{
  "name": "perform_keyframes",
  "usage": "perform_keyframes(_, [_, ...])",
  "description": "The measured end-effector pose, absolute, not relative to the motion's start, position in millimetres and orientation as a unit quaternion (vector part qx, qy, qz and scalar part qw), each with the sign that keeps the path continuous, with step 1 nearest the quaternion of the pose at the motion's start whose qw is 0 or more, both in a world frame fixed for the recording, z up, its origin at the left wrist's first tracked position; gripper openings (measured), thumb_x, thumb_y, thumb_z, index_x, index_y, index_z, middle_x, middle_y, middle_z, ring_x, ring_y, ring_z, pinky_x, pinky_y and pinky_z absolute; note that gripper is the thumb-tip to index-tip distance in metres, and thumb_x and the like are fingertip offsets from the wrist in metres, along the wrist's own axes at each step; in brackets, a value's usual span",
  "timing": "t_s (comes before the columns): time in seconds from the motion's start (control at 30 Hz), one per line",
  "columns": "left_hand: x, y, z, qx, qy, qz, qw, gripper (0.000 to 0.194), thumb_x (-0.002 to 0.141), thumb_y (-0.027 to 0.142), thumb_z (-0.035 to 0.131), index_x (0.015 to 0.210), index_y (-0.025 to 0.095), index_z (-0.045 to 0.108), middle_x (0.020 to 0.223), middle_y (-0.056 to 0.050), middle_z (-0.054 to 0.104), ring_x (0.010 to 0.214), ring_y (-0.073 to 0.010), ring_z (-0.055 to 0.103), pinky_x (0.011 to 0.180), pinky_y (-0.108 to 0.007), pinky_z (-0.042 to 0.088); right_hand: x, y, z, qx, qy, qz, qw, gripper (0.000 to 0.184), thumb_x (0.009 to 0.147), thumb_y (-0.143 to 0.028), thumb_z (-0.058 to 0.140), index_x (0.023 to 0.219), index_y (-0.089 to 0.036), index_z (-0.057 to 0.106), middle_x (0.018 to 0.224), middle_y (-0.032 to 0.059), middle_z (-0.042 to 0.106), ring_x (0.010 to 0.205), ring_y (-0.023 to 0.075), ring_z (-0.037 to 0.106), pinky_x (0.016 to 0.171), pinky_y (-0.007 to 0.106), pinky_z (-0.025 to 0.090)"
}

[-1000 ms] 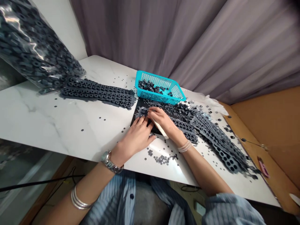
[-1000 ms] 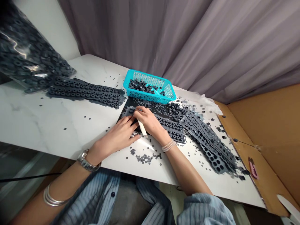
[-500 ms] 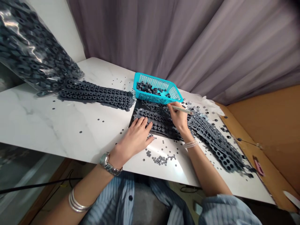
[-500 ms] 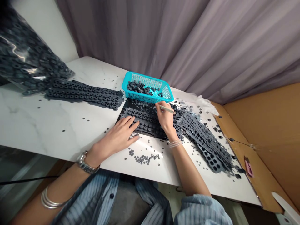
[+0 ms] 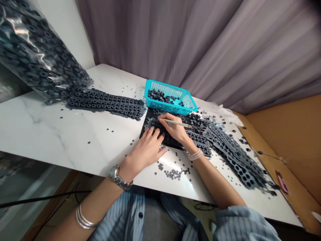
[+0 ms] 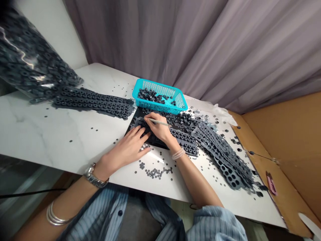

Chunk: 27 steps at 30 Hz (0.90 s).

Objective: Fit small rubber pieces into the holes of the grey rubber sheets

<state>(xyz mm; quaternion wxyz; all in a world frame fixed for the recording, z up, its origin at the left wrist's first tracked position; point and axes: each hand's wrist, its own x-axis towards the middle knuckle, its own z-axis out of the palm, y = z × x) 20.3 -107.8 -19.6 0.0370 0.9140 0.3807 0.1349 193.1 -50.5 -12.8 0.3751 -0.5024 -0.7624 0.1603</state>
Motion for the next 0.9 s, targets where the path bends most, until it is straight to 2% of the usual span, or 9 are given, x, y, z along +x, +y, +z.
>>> perform_keyframes(0.13, [21,-107,-20,0.916,0.376,0.138,0.037,0.050,0.095,0.041,0.045,0.132,0.008,0.054,0.139,-0.018,0.051,0.134,-0.0352,0.040,0.111,-0.048,0.034,194,-52,-19,-0.480,-0.799,0.135,0.338,0.014,0.092,-0.033,0.056,0.093,-0.024,0.067,0.106,0.0059,0.072,0.105,0.0230,0.065,0.092,0.039,0.049])
perform_keyframes(0.23, [21,-107,-20,0.916,0.375,0.138,0.036,0.051,0.095,0.042,0.046,0.131,0.007,0.054,0.137,-0.019,0.052,0.133,-0.0352,0.041,0.111,-0.048,0.034,195,-52,-23,-0.467,-0.816,0.115,0.323,0.014,0.094,-0.031,0.054,0.093,-0.024,0.066,0.109,0.0063,0.071,0.109,0.0231,0.063,0.096,0.041,0.047])
perform_keyframes(0.57, [20,-108,-19,0.917,0.372,0.138,0.029,0.050,0.095,0.043,0.045,0.127,0.007,0.057,0.132,-0.019,0.054,0.129,-0.0351,0.044,0.109,-0.049,0.036,191,-48,-27,-0.457,-0.839,0.081,0.285,0.012,0.097,-0.029,0.047,0.097,-0.024,0.058,0.111,0.0088,0.066,0.110,0.0238,0.060,0.095,0.043,0.047])
perform_keyframes(0.9, [20,-108,-17,0.917,0.376,0.131,0.025,0.048,0.096,0.042,0.045,0.126,0.008,0.057,0.133,-0.018,0.054,0.129,-0.0335,0.044,0.108,-0.047,0.037,191,-38,-34,-0.471,-0.819,0.070,0.319,0.012,0.097,-0.027,0.041,0.096,-0.024,0.052,0.106,0.0094,0.062,0.108,0.0240,0.057,0.092,0.041,0.050])
